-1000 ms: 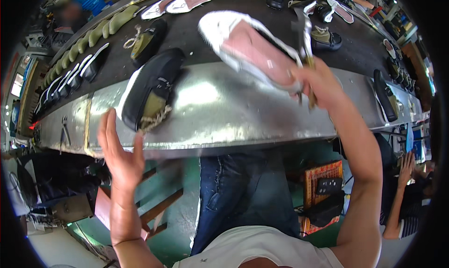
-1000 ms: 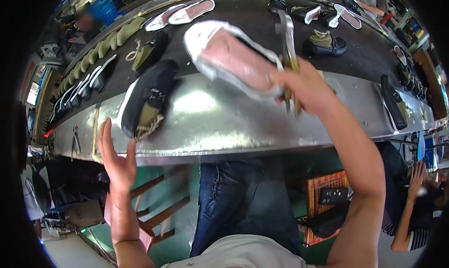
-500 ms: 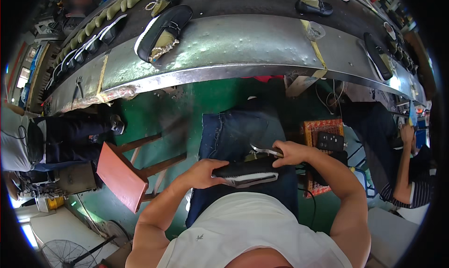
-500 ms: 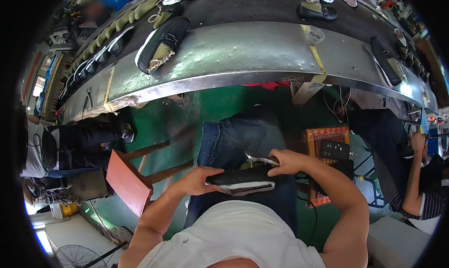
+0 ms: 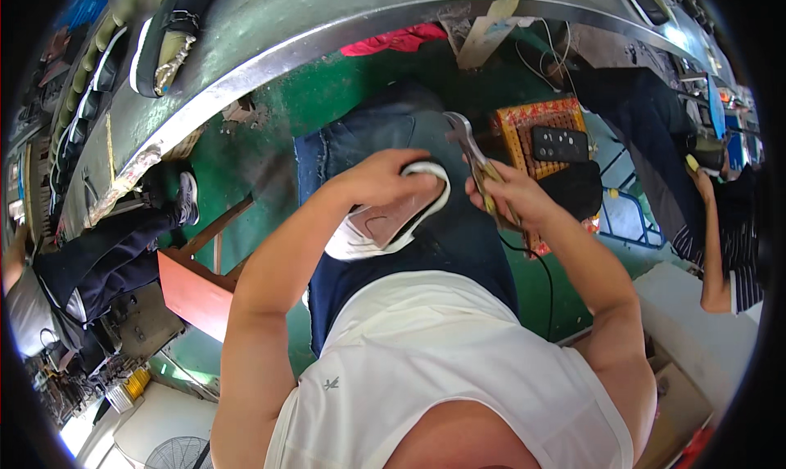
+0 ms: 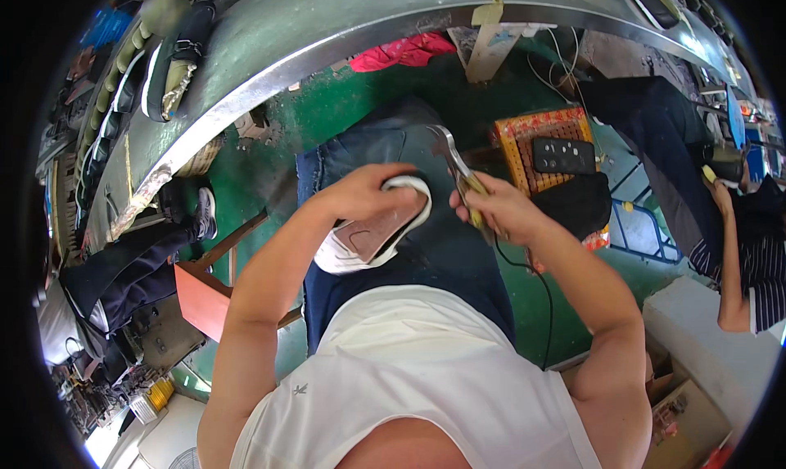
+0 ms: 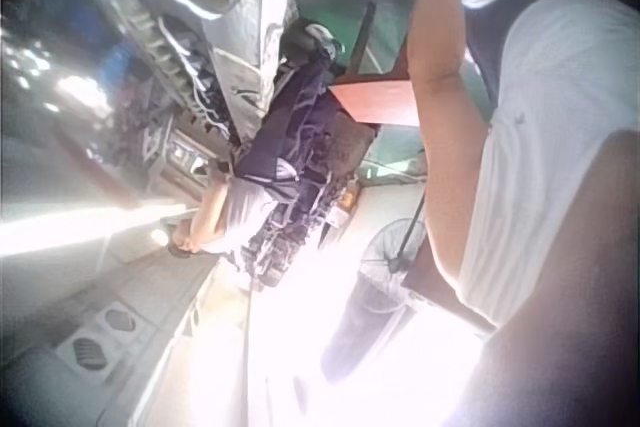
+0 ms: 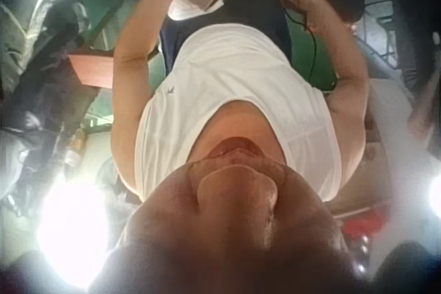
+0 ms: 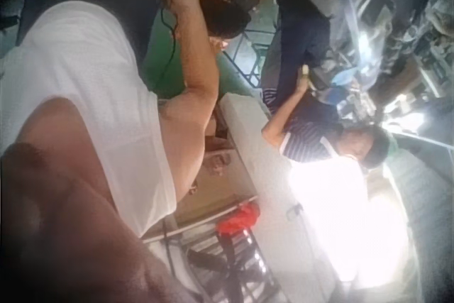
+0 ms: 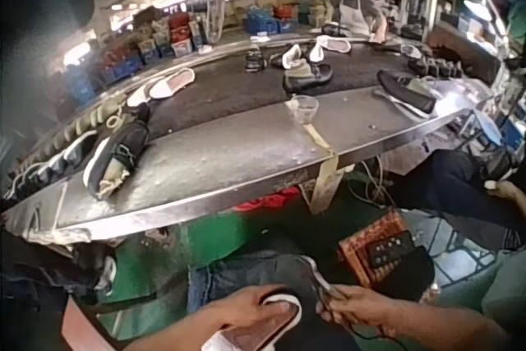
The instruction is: Stretching and pulling shoe uppers over a last using lasting pincers to secure the shape.
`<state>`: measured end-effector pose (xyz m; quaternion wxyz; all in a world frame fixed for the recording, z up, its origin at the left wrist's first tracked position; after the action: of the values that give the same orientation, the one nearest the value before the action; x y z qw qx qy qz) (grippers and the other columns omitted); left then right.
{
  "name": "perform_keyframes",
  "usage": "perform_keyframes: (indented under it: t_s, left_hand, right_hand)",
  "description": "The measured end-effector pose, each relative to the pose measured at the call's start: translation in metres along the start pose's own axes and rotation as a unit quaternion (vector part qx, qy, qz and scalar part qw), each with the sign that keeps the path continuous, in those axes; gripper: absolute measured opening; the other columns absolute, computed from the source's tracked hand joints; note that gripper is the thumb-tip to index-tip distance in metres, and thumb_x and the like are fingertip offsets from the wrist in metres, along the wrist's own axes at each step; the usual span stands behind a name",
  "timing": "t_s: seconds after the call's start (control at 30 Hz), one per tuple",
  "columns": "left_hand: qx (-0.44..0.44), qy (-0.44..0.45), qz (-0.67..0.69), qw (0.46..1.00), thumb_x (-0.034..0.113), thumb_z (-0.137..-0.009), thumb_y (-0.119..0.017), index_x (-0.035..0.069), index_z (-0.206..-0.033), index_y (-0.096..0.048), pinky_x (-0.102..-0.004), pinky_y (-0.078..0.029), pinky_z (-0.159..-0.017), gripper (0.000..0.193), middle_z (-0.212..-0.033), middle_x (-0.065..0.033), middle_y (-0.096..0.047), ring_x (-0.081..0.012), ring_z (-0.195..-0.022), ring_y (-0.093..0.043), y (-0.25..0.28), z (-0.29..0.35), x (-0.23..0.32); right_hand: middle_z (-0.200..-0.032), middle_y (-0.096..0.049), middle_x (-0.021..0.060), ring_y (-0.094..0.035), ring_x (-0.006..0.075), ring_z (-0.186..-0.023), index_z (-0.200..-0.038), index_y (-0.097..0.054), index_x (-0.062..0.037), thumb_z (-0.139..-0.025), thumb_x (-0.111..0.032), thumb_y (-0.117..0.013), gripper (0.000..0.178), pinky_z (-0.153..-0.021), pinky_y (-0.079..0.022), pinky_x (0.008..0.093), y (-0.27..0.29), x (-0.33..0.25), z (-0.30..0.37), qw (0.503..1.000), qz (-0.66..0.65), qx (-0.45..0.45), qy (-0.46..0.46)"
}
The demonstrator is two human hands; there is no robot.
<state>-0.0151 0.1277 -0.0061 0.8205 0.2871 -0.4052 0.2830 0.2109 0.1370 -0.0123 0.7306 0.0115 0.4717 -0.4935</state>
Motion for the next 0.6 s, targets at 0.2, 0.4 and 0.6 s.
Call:
perform_keyframes:
  t_s: [0.2,0.4,0.6]
  left_hand:
    - [0.281,-0.161,0.38,0.866,0.021,-0.101,-0.064,0.012,-0.156,-0.033,-0.029,-0.04,-0.104,0.064,-0.125,-0.0032,-0.059,-0.0127,-0.116,-0.052,0.012,0.049,0.003]
    - [0.316,-0.151,0.36,0.865,0.022,-0.105,-0.056,0.014,-0.152,-0.037,-0.0271,-0.04,-0.103,0.05,-0.121,-0.001,-0.059,-0.0098,-0.112,-0.052,0.001,0.061,-0.025]
    - [0.296,-0.097,0.308,0.899,0.024,-0.106,-0.054,0.013,-0.152,-0.036,-0.0273,-0.04,-0.103,0.05,-0.123,-0.0013,-0.059,-0.0099,-0.114,-0.052,0.007,0.067,-0.041]
  right_hand:
    - [-0.086,-0.064,0.0048,-0.058,0.0108,-0.07,-0.125,-0.057,0.0001,-0.1,-0.015,-0.057,0.029,-0.067,-0.05,0.0277,-0.064,-0.037,0.036,0.952,0.294,-0.005,0.08]
    - [-0.081,-0.06,0.0027,-0.057,0.01,-0.073,-0.118,-0.059,-0.0017,-0.099,-0.015,-0.06,0.023,-0.064,-0.048,0.0292,-0.088,-0.016,0.007,0.951,0.299,-0.068,0.04]
    - [-0.089,-0.063,0.0036,-0.061,0.0123,-0.08,-0.113,-0.061,-0.001,-0.1,-0.017,-0.059,0.021,-0.069,-0.051,0.029,-0.101,-0.021,-0.013,0.974,0.2,-0.091,-0.052]
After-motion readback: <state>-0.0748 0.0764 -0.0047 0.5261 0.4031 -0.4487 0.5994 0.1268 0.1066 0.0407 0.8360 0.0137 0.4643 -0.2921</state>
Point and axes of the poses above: each hand's wrist, its own z-axis away from the middle knuckle, its own y-axis out of the back of the hand, x = y × z, the point moved 6 cm from there along -z, towards the middle knuckle
